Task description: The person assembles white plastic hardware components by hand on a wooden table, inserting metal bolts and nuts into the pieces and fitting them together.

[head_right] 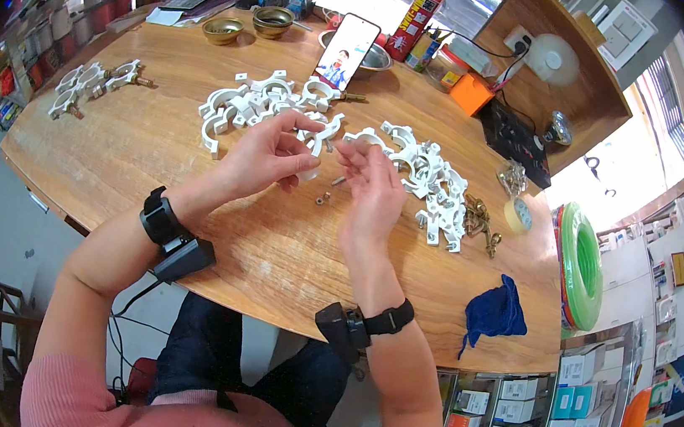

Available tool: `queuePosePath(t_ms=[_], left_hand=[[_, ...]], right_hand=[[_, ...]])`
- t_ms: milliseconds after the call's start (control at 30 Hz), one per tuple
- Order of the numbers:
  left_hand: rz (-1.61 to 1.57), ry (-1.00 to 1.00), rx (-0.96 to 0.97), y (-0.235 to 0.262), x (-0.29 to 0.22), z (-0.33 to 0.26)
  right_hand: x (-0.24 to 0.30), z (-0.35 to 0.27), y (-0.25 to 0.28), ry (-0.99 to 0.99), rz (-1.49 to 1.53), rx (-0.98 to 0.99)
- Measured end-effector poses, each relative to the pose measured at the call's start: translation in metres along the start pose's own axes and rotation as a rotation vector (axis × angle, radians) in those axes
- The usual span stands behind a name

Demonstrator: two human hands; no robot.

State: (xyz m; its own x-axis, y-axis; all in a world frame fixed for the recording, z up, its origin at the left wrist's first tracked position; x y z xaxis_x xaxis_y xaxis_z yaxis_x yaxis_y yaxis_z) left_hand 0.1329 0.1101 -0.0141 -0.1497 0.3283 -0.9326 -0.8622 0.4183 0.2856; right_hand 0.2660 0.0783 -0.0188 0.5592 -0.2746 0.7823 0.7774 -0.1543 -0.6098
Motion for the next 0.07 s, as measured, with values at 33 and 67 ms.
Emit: queuePosePath(t_ms=[33, 67], left_hand=[[0.011, 0.010, -0.010, -0.0001, -0.0002, 0.0008], [0.014, 0.005, 0.001, -0.0015, -0.0019, 0.0024]], right_hand=[[0.0063, 0.0002, 0.0022, 0.044, 0.006, 0.003], [0.0128, 0.0008, 0.0059, 0.088, 0.013, 0.005]])
Point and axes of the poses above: each hand's wrist, its own z-axis towards the middle knuckle, its own y-axis out of the back of the hand, x = y × z, the point moved 8 cm from there along z, towards the middle knuckle, and after that the axes turned 11 degrees about z, right-handed, at the moved point
